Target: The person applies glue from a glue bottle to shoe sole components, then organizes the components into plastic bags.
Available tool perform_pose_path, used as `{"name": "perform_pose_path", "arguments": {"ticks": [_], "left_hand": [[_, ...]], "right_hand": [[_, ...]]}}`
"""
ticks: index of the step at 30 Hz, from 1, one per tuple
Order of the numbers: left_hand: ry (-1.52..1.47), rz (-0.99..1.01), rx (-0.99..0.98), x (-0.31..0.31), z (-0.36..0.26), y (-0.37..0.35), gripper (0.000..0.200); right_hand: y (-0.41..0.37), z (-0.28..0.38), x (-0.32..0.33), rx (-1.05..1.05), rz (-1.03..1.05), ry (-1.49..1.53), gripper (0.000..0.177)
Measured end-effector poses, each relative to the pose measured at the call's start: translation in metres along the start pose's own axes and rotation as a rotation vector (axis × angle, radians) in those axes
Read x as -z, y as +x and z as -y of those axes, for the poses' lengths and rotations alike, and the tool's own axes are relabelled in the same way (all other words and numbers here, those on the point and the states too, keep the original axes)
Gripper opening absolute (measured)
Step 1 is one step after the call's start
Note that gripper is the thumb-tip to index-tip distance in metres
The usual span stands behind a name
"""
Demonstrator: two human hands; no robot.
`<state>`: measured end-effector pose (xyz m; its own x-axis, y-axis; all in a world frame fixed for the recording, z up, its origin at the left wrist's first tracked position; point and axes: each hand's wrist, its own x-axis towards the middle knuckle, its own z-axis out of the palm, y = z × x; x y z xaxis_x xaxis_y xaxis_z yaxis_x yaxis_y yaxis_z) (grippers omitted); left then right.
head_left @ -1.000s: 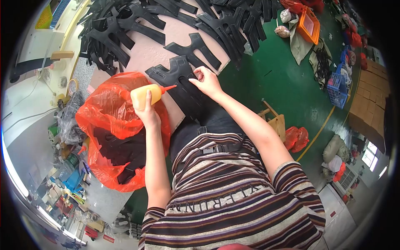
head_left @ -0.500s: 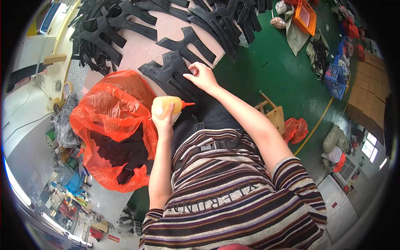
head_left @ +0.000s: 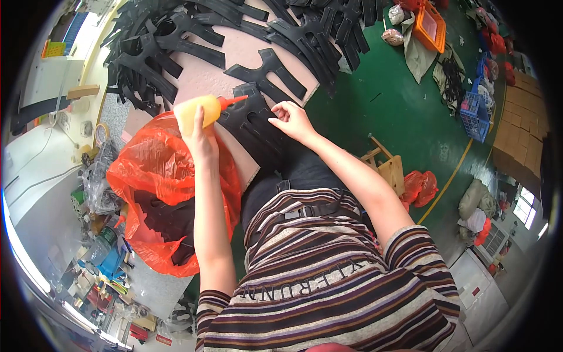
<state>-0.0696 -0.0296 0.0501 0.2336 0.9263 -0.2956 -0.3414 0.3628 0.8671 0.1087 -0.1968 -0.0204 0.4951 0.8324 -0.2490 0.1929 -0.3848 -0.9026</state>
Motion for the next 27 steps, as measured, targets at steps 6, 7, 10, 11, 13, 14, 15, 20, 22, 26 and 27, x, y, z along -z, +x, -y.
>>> {"name": "perform_pose_path", "arguments": {"ticks": [6, 7, 10, 11, 13, 14, 15, 20, 22, 26, 27], "left_hand": [[0.21, -0.001, -0.101, -0.026, 0.023, 0.041, 0.044], [0.243, -0.003, -0.11, -0.026, 0.026, 0.043, 0.044], [0.297, -0.015, -0.061, -0.026, 0.026, 0.043, 0.044], [0.307, -0.019, -0.031, -0.025, 0.025, 0.04, 0.044], [0.323, -0.019, 0.018, -0.027, 0.021, 0.033, 0.043], [0.33, -0.021, 0.042, -0.027, 0.019, 0.028, 0.042], [0.231, -0.036, 0.081, -0.027, 0.015, 0.024, 0.042], [0.101, 0.017, 0.179, -0.02, 0.003, -0.006, 0.04], [0.238, 0.012, 0.132, -0.02, 0.01, -0.023, 0.041], [0.339, -0.005, -0.027, -0.017, 0.028, -0.032, 0.042], [0.349, -0.013, -0.059, -0.017, 0.03, -0.032, 0.042]], "right_hand": [[-0.003, 0.001, -0.001, 0.005, -0.008, 0.008, 0.027], [-0.004, 0.001, -0.001, 0.003, -0.004, 0.004, 0.027], [-0.004, 0.0, -0.002, -0.002, -0.005, 0.023, 0.027], [-0.005, 0.0, -0.003, -0.003, -0.007, 0.025, 0.028], [-0.005, 0.0, -0.002, -0.017, -0.004, 0.037, 0.025], [-0.005, 0.0, -0.002, -0.023, 0.0, 0.042, 0.024], [-0.004, -0.002, -0.002, -0.022, -0.007, 0.07, 0.022], [-0.001, -0.021, 0.001, -0.093, -0.002, 0.162, 0.019], [0.001, -0.019, 0.006, -0.118, 0.01, 0.151, 0.019], [0.002, -0.02, 0.007, -0.115, 0.04, 0.163, 0.018], [0.002, -0.019, 0.007, -0.114, 0.047, 0.17, 0.017]]}}
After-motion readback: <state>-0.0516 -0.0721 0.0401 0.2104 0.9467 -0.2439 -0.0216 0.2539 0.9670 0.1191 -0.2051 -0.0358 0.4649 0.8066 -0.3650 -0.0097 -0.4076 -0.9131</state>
